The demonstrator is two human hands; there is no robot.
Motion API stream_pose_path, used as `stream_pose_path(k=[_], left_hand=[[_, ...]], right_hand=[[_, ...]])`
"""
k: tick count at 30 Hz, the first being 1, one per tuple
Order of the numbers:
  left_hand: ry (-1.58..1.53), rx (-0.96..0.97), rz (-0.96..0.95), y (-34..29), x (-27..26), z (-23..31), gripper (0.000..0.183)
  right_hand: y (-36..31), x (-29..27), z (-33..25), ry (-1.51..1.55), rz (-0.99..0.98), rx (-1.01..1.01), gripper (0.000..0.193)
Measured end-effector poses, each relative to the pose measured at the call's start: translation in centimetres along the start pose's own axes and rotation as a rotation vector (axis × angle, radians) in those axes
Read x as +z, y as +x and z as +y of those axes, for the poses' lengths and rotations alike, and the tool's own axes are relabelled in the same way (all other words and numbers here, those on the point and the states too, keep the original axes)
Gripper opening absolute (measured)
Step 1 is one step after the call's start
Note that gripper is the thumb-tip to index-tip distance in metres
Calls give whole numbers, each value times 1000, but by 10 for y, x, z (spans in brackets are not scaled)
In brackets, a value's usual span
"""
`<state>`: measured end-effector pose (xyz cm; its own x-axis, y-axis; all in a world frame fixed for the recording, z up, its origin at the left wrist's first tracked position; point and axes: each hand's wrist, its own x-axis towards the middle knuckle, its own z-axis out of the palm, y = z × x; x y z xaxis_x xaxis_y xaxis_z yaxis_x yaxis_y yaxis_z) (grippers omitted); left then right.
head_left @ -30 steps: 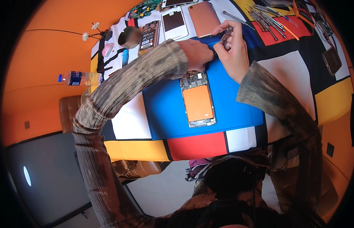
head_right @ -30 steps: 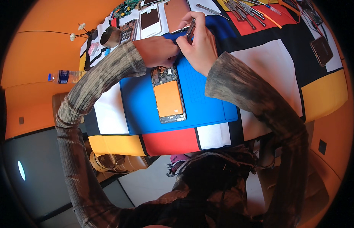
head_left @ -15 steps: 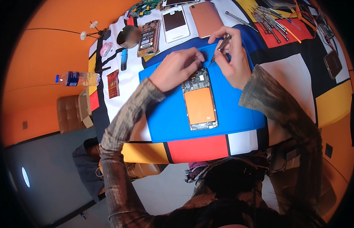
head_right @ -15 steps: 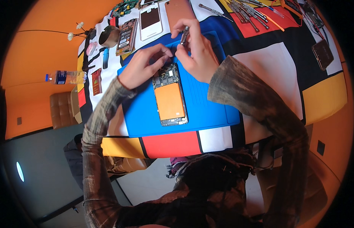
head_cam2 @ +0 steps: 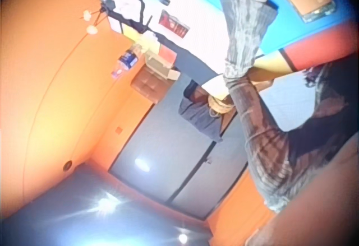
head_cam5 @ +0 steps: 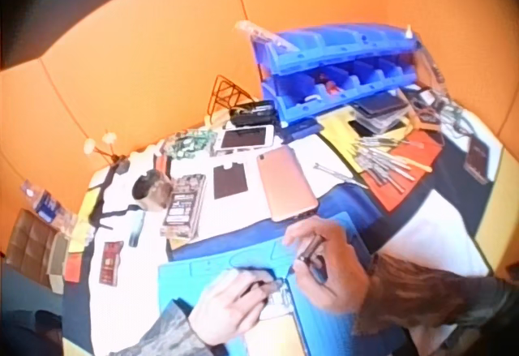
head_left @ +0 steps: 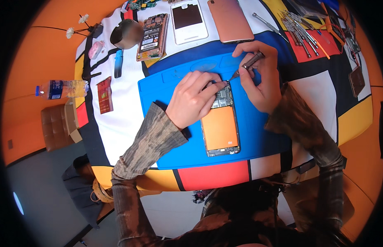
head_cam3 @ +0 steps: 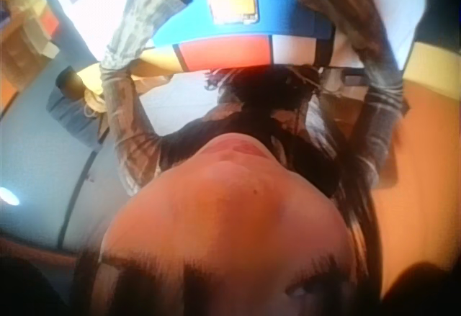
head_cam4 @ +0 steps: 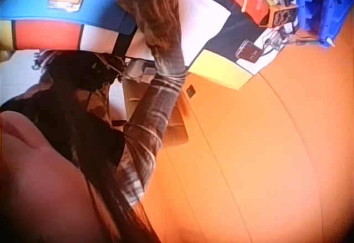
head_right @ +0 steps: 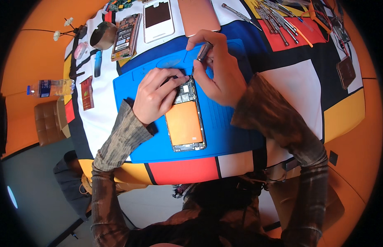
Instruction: The person disassembles two smartphones on a workbench using a screwdriver. They remove screws, lift off the back covers, and detach internal components including the battery and logic board. The person then places the disassembled parts on the table and proceeds to work on a second phone in the same manner.
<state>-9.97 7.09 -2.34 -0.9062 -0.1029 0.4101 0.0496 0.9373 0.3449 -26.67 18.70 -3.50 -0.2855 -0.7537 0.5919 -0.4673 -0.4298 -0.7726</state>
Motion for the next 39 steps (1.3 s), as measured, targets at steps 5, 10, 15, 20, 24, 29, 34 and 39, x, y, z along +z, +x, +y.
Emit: stream_pose_path(k=[5,10,15,20,24,29,34,39], left_hand=[[-10,4,16,-1,1,-1,32],[-34,10,38,-2,2,-2,32],[-35,31,62,-3,2,-3,31],[-45,34,72,-4,3,-5,30],[-39,28,68,-5,4,-5,29],[-32,20,68,-7,5,-6,30],[-21,24,78,-6,6,-6,30],[-6,26,74,-7,7,-6,30]], right_hand=[[-1,-2,-2,-38,-31,45,43],[3,1,0,-76,-14,-64,39],[12,-2,-3,-272,-153,-170,36],[15,-1,-10,-251,-146,-146,39],[15,-2,-13,-232,-172,-158,39],[15,-4,-11,-259,-175,-137,37],[14,-5,-9,-254,-177,-134,36],[13,-6,-7,-202,-174,-105,35]])
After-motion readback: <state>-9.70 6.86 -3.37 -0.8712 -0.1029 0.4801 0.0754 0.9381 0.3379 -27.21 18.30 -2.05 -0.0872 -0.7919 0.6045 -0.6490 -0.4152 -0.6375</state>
